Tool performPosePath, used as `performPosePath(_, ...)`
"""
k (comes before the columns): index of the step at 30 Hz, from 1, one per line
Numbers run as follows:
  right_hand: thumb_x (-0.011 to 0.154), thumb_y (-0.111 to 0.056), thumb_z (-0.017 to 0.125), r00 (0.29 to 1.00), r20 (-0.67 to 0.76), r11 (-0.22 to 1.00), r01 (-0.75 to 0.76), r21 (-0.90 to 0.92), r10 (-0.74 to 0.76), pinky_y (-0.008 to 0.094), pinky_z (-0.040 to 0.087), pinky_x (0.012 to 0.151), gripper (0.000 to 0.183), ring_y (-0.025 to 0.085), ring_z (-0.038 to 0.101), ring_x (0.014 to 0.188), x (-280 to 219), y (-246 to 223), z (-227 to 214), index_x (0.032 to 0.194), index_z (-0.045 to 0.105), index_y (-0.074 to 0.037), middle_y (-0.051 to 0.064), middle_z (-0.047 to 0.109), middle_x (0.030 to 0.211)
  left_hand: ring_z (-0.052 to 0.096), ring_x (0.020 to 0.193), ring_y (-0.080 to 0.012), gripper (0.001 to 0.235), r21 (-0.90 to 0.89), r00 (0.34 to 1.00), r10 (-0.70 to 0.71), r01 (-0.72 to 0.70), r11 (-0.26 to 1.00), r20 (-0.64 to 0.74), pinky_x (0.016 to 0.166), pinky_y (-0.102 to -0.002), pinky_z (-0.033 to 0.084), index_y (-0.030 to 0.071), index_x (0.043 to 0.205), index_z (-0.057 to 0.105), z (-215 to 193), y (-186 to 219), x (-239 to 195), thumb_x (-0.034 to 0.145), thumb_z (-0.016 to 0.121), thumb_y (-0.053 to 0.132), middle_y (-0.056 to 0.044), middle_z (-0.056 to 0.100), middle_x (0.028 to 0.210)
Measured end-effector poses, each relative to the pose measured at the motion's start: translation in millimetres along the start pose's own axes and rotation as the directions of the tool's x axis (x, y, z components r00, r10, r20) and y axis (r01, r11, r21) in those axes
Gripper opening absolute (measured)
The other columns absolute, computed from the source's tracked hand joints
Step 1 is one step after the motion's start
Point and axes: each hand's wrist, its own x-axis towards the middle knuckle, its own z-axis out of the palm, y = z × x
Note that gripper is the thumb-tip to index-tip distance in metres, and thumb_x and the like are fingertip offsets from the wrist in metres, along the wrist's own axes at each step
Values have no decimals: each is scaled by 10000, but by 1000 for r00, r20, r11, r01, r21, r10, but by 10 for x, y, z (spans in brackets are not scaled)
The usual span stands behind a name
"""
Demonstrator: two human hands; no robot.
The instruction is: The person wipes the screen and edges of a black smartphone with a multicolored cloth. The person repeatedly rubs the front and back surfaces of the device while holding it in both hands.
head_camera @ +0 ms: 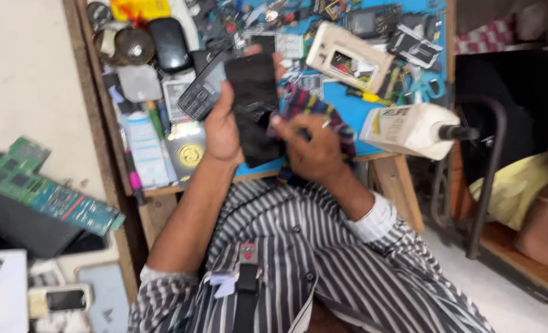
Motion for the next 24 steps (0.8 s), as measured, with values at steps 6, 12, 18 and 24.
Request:
performPosePath(6, 967, 96, 688, 990, -78, 993, -121, -10, 120, 406, 528, 864, 444, 325, 629, 1016, -42, 289, 94, 1381, 669, -63, 148, 626, 1139, 431, 1493, -241, 702, -42, 996, -90, 91, 995, 23, 1283, -394, 346, 79, 1659, 221, -43, -234, -141, 1144, 456, 493, -127, 403, 1618)
performPosePath(12, 912, 90, 696, 997, -32, 997, -72, -22, 71, 414, 522, 843, 465, 321, 627, 989, -152, 125, 249, 1346, 696, -75, 130, 629, 1084, 388, 1527, -250, 707, 58, 999, -39, 37, 998, 35, 1313, -385, 290, 80, 1687, 209, -97, -142, -189, 1150, 418, 489, -134, 393, 1637)
performPosePath(18, 894, 51, 722, 998, -65, 997, 20, -71, -25, 459, 533, 904, 473, 323, 599, 960, 16, 151, 241, 1348, 695, -81, 118, 616, 1077, 372, 1543, -239, 665, 62, 996, -60, 56, 997, 73, 1329, -361, 270, 95, 1698, 224, -127, -315, -209, 1171, 369, 475, -120, 381, 1644)
performPosePath(24, 897, 62, 700, 992, -103, 996, -73, -54, 68, 423, 530, 869, 514, 314, 603, 984, 139, 83, 220, 1388, 694, -94, 124, 608, 1105, 400, 1533, -266, 643, -93, 986, -158, 153, 984, -47, 1319, -422, 309, 37, 1669, 256, -315, -362, -278, 1182, 307, 454, -142, 402, 1641)
